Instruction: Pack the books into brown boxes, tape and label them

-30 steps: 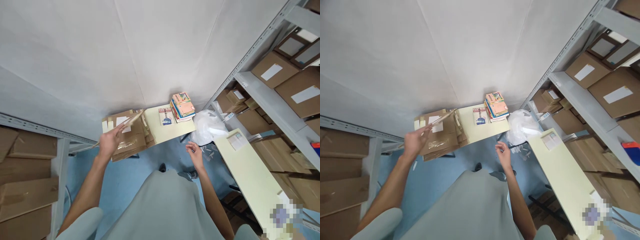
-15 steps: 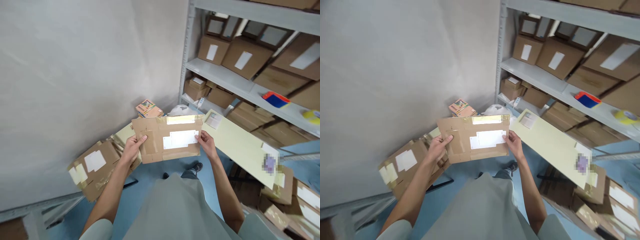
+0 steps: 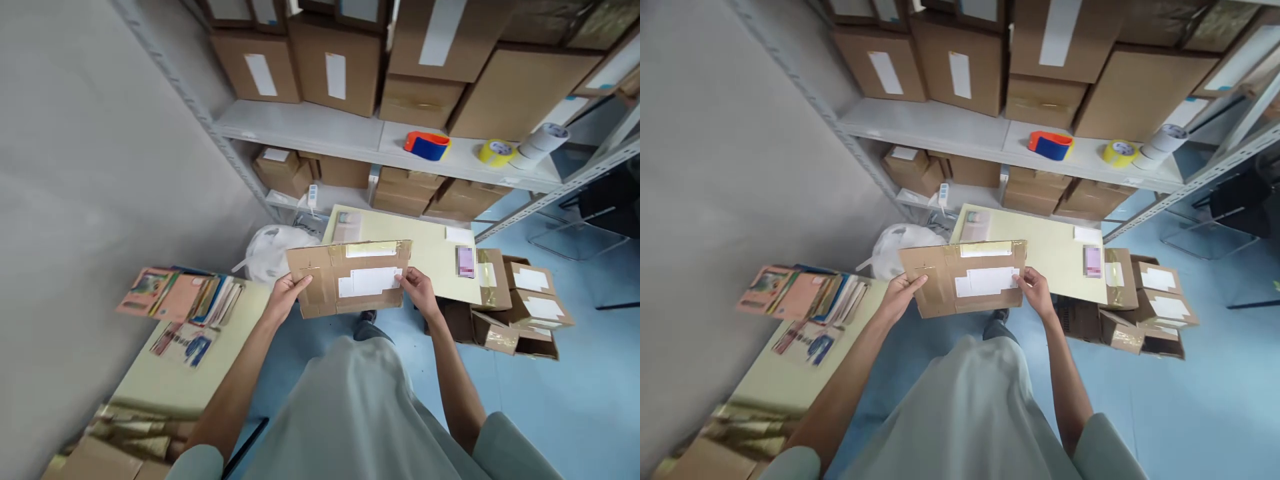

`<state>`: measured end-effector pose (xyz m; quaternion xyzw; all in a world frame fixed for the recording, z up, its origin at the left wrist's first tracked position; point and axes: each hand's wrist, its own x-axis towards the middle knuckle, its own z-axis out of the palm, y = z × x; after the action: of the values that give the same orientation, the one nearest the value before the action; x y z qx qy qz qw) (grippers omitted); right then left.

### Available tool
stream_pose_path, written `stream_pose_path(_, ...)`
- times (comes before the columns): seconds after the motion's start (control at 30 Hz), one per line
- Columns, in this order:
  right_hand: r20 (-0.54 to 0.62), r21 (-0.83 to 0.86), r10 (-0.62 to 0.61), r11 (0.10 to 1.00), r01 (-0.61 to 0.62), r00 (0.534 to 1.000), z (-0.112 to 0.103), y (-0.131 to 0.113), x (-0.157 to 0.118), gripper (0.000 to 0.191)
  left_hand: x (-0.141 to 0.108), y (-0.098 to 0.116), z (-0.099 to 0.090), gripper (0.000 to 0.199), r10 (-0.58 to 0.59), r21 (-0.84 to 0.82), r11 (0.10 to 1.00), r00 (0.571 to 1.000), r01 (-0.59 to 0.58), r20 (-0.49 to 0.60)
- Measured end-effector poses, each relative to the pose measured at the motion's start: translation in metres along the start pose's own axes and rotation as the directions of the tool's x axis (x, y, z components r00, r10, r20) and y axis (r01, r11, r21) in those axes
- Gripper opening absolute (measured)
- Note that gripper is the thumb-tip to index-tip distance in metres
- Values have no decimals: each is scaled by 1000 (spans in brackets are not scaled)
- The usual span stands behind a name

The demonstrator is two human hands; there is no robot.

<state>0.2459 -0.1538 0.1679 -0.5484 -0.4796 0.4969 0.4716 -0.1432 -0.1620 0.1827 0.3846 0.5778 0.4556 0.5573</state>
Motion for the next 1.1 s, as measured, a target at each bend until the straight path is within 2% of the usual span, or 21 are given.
stream_pose_path(0.17,-130,-108,-29,994,14,991,-54,20,46,46,89,-3,79,68,-8,53,999,993,2,115)
stream_pose_path(0.3,-195,-160,20,986,-51,981,-85,32,74,48,140,-10,135,52,-18,118,993,981,-5,193)
stream_pose_path(0.4,-198,-122,66,988,-91,978,-98,39,91,51,167,-17,171,62,16,109,993,957,-49,288)
stream_pose_path(0.5,-224,-87,111,987,-133,968,-105,45,104,51,188,-26,198,74,39,139,986,939,-92,342)
stream_pose_path(0.6,-238,-78,143,983,-166,961,-110,52,113,46,204,-35,211,82,-9,207,976,928,-74,372)
stream_pose_path(0.7,-225,-28,176,982,-187,958,-111,59,118,45,216,-39,215,83,-49,199,979,901,-41,431)
stream_pose_path(0.8,-237,78,225,974,-213,945,-109,63,120,53,226,-35,214,76,-58,194,981,903,-29,426)
stream_pose_path(0.9,-289,141,309,950,-279,906,-105,57,125,64,239,-27,212,76,-126,198,979,901,45,416)
stream_pose_path(1.0,-337,96,347,937,-335,875,-104,47,134,71,253,-18,211,85,-226,149,973,866,177,446)
stream_pose_path(1.1,-359,-7,343,929,-370,868,-106,41,145,72,266,-12,211,91,-272,119,962,846,245,459)
